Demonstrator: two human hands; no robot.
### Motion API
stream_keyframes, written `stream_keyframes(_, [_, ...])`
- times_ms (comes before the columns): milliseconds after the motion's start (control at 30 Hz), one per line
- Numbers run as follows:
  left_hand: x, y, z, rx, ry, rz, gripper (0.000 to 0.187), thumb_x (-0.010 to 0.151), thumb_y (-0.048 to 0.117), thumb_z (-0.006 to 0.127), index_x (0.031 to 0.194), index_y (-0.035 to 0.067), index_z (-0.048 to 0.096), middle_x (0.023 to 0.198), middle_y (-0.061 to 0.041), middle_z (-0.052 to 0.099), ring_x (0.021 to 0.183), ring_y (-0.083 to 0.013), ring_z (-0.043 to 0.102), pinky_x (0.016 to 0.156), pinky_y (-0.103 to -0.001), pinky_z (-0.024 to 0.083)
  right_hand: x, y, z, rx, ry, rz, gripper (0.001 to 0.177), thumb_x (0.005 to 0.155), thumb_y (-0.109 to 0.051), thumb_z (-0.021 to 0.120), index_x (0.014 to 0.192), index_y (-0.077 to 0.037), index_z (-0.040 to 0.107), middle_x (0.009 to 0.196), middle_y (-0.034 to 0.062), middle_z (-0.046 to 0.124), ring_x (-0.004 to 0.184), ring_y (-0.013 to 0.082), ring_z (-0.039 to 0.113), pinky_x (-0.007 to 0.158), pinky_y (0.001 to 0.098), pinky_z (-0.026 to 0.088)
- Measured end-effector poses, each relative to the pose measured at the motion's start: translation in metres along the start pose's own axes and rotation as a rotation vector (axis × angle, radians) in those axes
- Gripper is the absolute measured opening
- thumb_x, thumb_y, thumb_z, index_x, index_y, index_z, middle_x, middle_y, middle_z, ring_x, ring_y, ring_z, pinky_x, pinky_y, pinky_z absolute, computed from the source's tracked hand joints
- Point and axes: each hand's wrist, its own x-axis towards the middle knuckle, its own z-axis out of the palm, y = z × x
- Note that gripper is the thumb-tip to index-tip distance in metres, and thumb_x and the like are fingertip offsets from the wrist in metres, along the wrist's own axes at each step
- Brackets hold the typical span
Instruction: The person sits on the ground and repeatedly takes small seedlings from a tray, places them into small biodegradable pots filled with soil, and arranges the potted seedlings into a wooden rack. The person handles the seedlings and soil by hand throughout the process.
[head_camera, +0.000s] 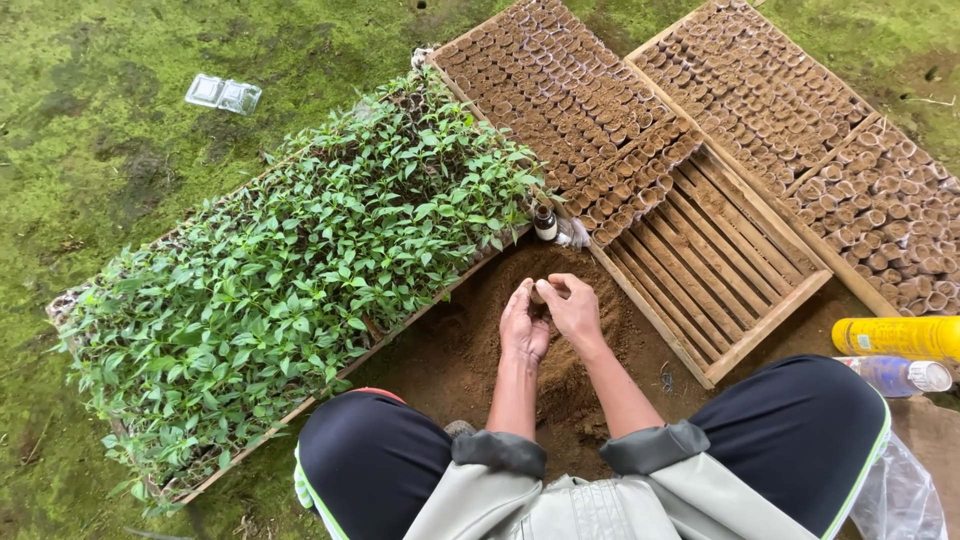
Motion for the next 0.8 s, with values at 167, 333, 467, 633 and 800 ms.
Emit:
stream_keyframes(167, [0.006, -0.003, -0.002, 0.032, -0.016, -0.003, 0.026, 0.102, 0.014, 0.063, 0.126, 0.004, 0.068, 0.104, -0.013, 0.075, 0.090, -0.0238, 0.074, 0.082, -0.038, 0.065, 0.005, 0.015, -0.001, -0.084, 0.029, -0.013, 0.044, 0.084, -0.040, 0.083, 0.117, -0.011, 0.076, 0.111, 0.0147, 0.076, 0.106, 0.0307, 0.073, 0.091, 0.0431, 0.059])
stream_keyframes(333, [0.013, -0.012, -0.004, -0.021, 0.001, -0.026, 0.027, 0.101, 0.015, 0.066, 0.125, 0.002, 0.069, 0.104, -0.016, 0.076, 0.092, -0.0255, 0.074, 0.085, -0.040, 0.064, 0.006, 0.022, -0.001, -0.108, 0.209, -0.128, 0.032, 0.083, -0.029, 0.084, 0.106, -0.008, 0.077, 0.098, 0.0142, 0.074, 0.091, 0.0289, 0.075, 0.082, 0.0401, 0.060])
stream_keyframes(467, [0.013, -0.021, -0.002, -0.062, 0.012, -0.057, 0.029, 0.103, 0.017, 0.062, 0.127, 0.001, 0.068, 0.108, -0.016, 0.076, 0.095, -0.0261, 0.075, 0.088, -0.039, 0.064, 0.009, 0.031, -0.001, -0.080, 0.207, -0.111, 0.028, 0.082, -0.031, 0.084, 0.099, -0.010, 0.077, 0.090, 0.0097, 0.072, 0.082, 0.0246, 0.074, 0.076, 0.0385, 0.059])
stream_keyframes(633, [0.016, -0.035, 0.001, -0.037, 0.004, -0.088, 0.030, 0.105, 0.020, 0.059, 0.128, 0.002, 0.067, 0.110, -0.020, 0.076, 0.098, -0.0288, 0.076, 0.090, -0.044, 0.065, 0.016, 0.039, -0.008, 0.023, 0.245, -0.035, 0.026, 0.084, -0.029, 0.082, 0.101, -0.010, 0.077, 0.088, 0.0099, 0.072, 0.077, 0.0229, 0.072, 0.071, 0.0370, 0.058])
stream_keyframes(800, [0.019, -0.056, 0.012, 0.067, -0.014, -0.117, 0.031, 0.105, 0.020, 0.058, 0.129, 0.003, 0.067, 0.118, -0.020, 0.073, 0.104, -0.0341, 0.072, 0.092, -0.051, 0.062, 0.027, 0.048, -0.025, 0.179, 0.304, 0.066, 0.023, 0.086, -0.025, 0.080, 0.103, -0.009, 0.077, 0.084, 0.0100, 0.072, 0.070, 0.0203, 0.070, 0.064, 0.0348, 0.058])
